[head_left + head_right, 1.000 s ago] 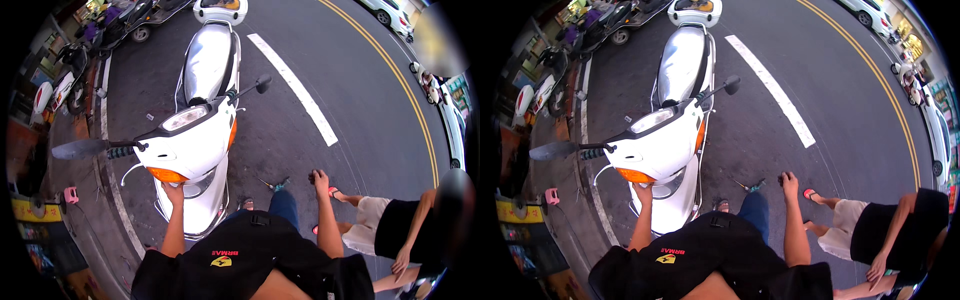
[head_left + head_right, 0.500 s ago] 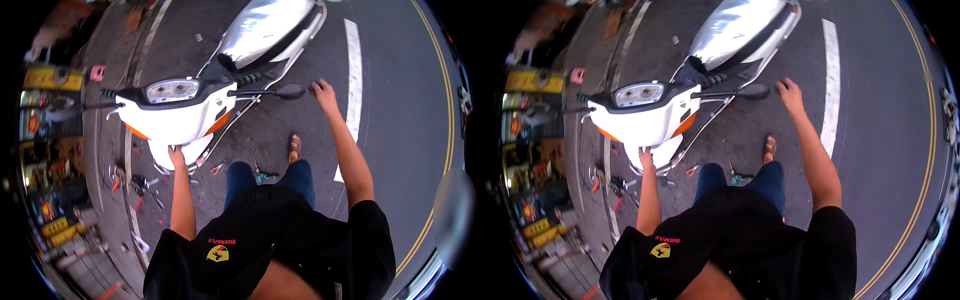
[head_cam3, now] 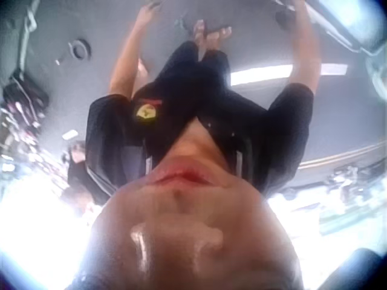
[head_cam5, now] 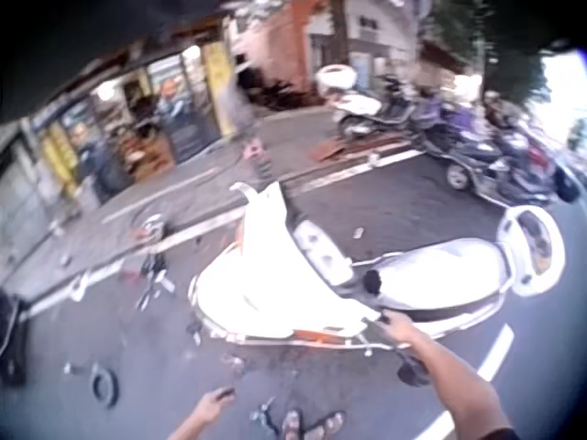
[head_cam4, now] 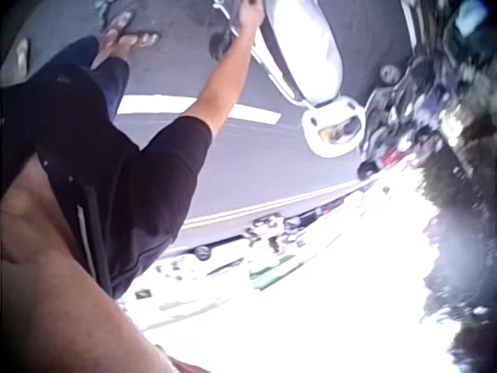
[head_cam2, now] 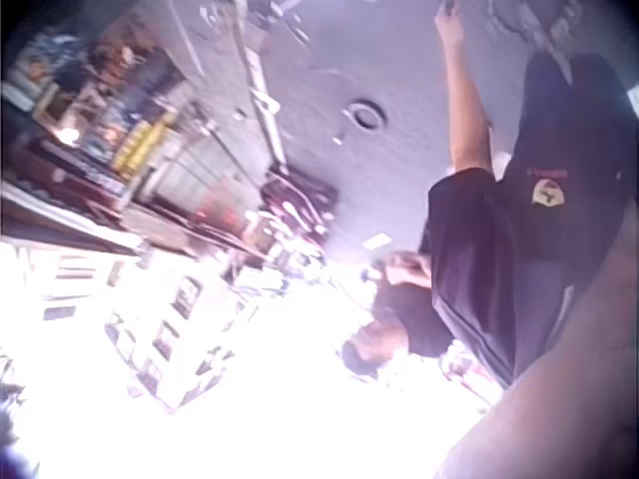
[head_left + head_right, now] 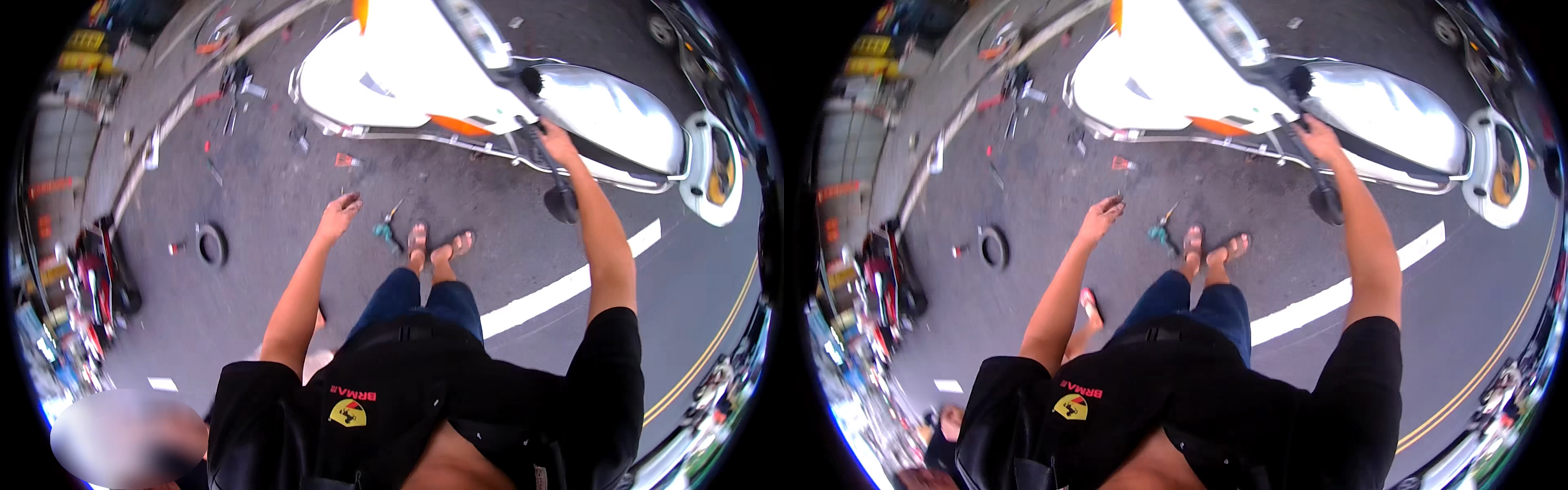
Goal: The person repairs a white scooter by manipulating the wiring under the front headlight assembly and securing the front fairing. They use a power drill to fasten screws on the scooter's body panels and handle various tools and parts during the process.
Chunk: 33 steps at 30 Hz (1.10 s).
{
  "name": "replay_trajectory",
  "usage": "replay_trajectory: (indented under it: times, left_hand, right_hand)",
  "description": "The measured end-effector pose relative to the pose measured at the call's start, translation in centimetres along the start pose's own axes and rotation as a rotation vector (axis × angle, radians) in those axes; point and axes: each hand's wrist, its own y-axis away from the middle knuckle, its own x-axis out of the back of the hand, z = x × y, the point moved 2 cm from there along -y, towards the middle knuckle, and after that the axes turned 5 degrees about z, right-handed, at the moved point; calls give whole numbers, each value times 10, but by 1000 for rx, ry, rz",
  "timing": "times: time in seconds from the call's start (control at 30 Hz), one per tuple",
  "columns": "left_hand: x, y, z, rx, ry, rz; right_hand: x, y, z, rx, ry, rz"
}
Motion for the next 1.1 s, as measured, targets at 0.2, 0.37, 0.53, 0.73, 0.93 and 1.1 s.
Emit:
replay_trajectory:
  times: [0.2,0.37,0.53,0.73,0.93,1.1]
  left_hand:
    - [5,168,-144,373,-17,130]
    - [1,201,-173,604,255,296]
    - [-23,125,-140,499,309,242]
    - [-129,31,-31,411,423,200]
    - [-325,-4,4,115,-349,20]
    - [-455,63,59,22,54,-57]
  right_hand:
    - [-55,30,-24,46,-48,235]
    - [-57,66,-179,-379,-965,-71]
    - [-26,64,-288,-556,-1340,-301]
    - [-15,57,-281,-497,-1420,-542]
    - [-11,57,-213,-11,-976,-809]
    - [-12,42,-92,-279,-833,-799]
